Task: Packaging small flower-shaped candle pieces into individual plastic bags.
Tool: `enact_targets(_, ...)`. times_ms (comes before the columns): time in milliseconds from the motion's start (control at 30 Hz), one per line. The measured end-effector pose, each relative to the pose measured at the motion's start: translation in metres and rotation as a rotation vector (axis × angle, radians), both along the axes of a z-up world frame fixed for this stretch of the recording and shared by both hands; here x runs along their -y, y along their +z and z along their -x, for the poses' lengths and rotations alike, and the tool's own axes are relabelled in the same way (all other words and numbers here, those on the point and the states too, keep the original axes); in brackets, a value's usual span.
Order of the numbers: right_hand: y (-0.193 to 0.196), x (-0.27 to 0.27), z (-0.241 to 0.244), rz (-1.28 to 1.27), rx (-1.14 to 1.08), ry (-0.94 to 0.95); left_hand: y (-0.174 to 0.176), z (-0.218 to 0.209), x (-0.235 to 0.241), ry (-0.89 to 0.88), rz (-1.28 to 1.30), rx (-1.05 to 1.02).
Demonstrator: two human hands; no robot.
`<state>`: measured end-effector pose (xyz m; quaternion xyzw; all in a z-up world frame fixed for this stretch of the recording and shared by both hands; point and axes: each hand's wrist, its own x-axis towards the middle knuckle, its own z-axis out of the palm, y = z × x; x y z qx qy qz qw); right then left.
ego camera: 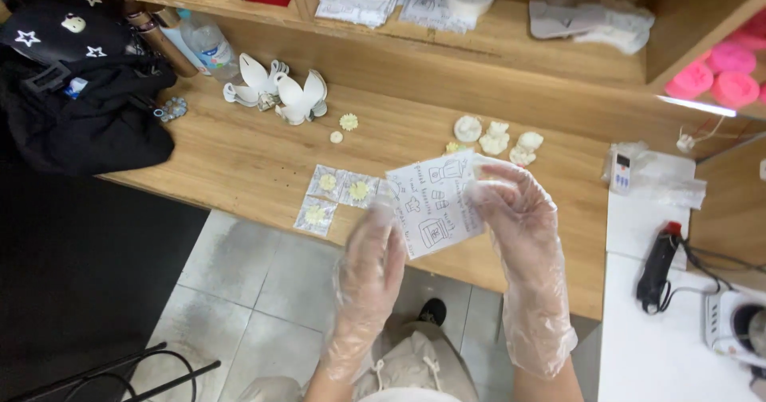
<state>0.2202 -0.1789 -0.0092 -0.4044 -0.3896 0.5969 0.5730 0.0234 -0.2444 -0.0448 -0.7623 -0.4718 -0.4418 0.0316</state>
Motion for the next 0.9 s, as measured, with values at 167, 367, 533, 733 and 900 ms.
enact_targets(167, 0.006, 0.045, 0.004, -0.035, 0.26, 0.0, 0.007, -0.002, 0.031, -0.194, 0.344, 1.669)
enact_targets(367, 0.001, 0.093, 0.035, 0.048, 0.502, -0.004, -0.028, -0.009, 0.058, -0.116, 0.887, 1.457)
enact_targets(533, 0.017, 0.129, 0.055, -0.26, 0.831, -0.275, -0.05, -0.008, 0.062, -0.033, 0.708, 1.604)
enact_targets(733, -0.009, 0.139, 0.067, -0.476, 1.264, -0.268, -0.07, -0.009, 0.062, -0.043, 0.589, 1.533)
enact_targets(900, -0.017, 0.136, 0.069, -0.451, 1.23, -0.267, -0.05, -0.006, 0.064, -0.17, 0.65, 1.46)
